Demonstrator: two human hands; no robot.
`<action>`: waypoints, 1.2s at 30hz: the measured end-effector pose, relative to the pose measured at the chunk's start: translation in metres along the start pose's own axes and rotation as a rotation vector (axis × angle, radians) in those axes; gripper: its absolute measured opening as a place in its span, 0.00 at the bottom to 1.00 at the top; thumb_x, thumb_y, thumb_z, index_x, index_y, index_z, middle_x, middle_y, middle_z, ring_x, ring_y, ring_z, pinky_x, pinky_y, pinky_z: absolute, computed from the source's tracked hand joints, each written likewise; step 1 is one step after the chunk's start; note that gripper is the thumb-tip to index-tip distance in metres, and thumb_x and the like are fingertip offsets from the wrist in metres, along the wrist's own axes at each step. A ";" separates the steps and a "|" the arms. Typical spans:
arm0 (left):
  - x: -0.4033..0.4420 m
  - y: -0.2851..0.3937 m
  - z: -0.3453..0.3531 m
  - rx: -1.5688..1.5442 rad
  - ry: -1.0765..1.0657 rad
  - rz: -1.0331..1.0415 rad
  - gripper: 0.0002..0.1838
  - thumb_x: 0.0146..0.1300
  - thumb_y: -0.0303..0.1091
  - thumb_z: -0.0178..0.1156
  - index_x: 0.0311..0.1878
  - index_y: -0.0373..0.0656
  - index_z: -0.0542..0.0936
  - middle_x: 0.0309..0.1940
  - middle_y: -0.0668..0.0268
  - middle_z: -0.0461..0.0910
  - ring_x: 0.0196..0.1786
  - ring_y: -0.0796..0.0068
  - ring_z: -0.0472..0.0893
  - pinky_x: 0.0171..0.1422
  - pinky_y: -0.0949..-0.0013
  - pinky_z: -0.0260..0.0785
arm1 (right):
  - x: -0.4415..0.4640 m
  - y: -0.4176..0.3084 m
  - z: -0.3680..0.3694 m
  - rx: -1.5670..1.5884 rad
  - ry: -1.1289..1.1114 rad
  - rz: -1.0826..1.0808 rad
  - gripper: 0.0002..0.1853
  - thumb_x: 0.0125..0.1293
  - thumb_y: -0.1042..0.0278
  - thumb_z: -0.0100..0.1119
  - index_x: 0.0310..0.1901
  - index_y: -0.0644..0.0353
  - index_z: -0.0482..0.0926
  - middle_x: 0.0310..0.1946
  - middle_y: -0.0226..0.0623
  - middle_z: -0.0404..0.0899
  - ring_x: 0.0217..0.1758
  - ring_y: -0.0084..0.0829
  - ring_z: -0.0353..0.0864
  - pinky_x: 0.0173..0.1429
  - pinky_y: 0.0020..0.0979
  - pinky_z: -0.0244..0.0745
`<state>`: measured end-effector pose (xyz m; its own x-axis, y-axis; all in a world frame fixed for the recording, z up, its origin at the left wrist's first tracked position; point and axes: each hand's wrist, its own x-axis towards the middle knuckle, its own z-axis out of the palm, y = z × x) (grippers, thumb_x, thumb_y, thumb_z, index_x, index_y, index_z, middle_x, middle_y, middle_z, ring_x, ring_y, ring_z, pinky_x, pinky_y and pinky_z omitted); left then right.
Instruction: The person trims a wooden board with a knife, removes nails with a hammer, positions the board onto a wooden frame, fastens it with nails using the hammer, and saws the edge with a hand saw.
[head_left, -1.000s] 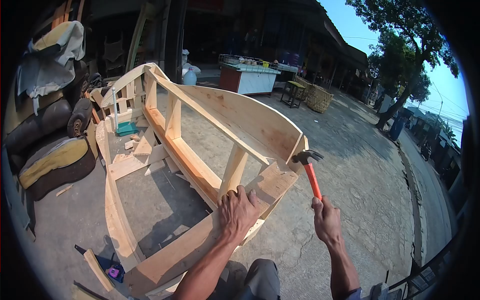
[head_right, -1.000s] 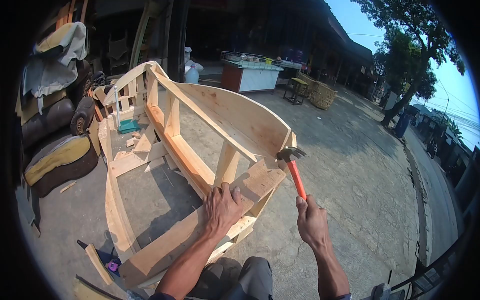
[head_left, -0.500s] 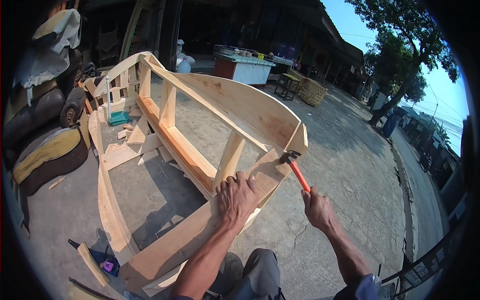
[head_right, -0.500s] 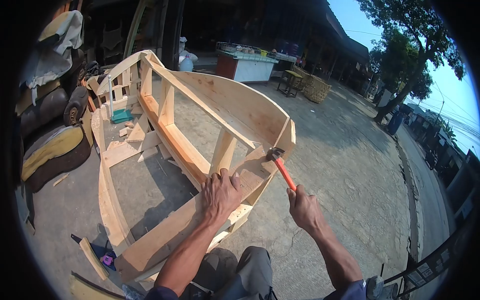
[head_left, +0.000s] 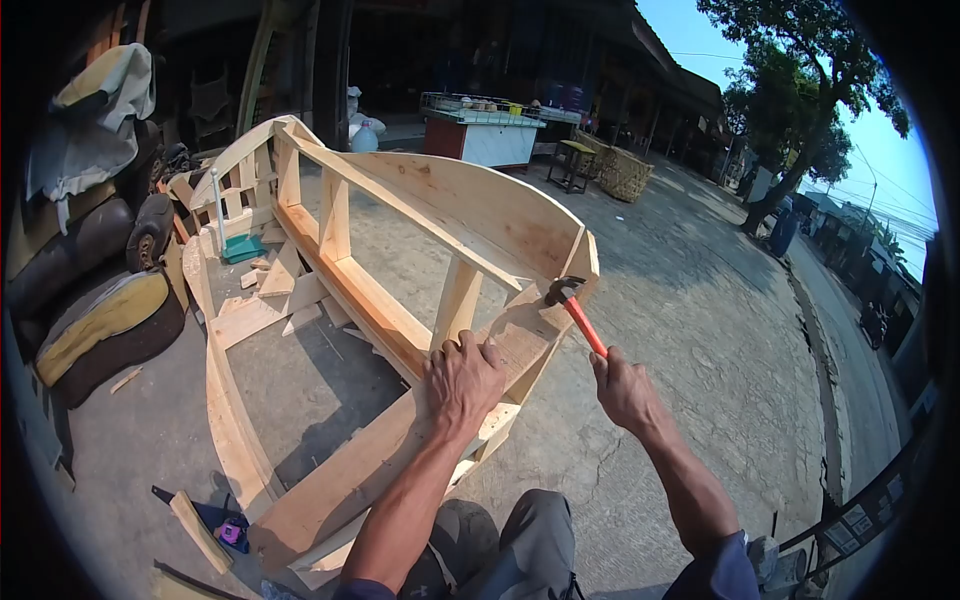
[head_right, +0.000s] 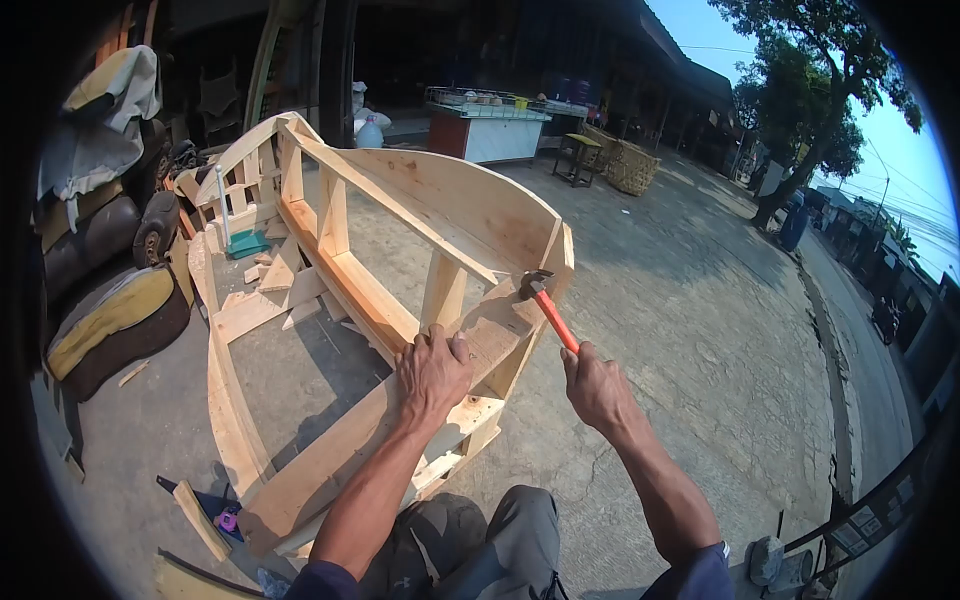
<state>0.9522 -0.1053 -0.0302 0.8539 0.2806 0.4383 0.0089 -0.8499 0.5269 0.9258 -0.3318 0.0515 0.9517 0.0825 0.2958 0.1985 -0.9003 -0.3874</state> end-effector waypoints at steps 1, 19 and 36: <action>0.002 0.001 -0.001 -0.006 0.012 0.008 0.23 0.73 0.48 0.48 0.50 0.32 0.76 0.45 0.38 0.81 0.50 0.39 0.80 0.61 0.41 0.66 | 0.000 -0.002 -0.004 -0.027 -0.092 0.062 0.24 0.80 0.49 0.44 0.39 0.66 0.74 0.20 0.55 0.75 0.25 0.59 0.78 0.34 0.51 0.71; 0.005 -0.008 0.002 0.018 0.070 -0.043 0.21 0.71 0.45 0.51 0.46 0.33 0.78 0.42 0.40 0.81 0.49 0.40 0.81 0.60 0.44 0.67 | -0.091 0.012 0.076 0.949 0.092 0.317 0.24 0.81 0.46 0.42 0.37 0.61 0.71 0.14 0.28 0.67 0.12 0.20 0.66 0.17 0.30 0.63; -0.058 -0.087 -0.062 0.202 -0.055 -0.620 0.42 0.73 0.64 0.36 0.51 0.32 0.85 0.54 0.37 0.80 0.63 0.39 0.77 0.70 0.49 0.65 | -0.235 0.125 0.074 2.157 -1.110 0.529 0.17 0.76 0.60 0.56 0.59 0.60 0.77 0.28 0.39 0.83 0.27 0.32 0.81 0.35 0.30 0.78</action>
<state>0.8696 -0.0197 -0.0566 0.6841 0.7272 0.0561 0.6016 -0.6061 0.5203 0.7445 -0.4324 -0.1315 0.5634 0.8137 -0.1435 -0.7873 0.4761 -0.3917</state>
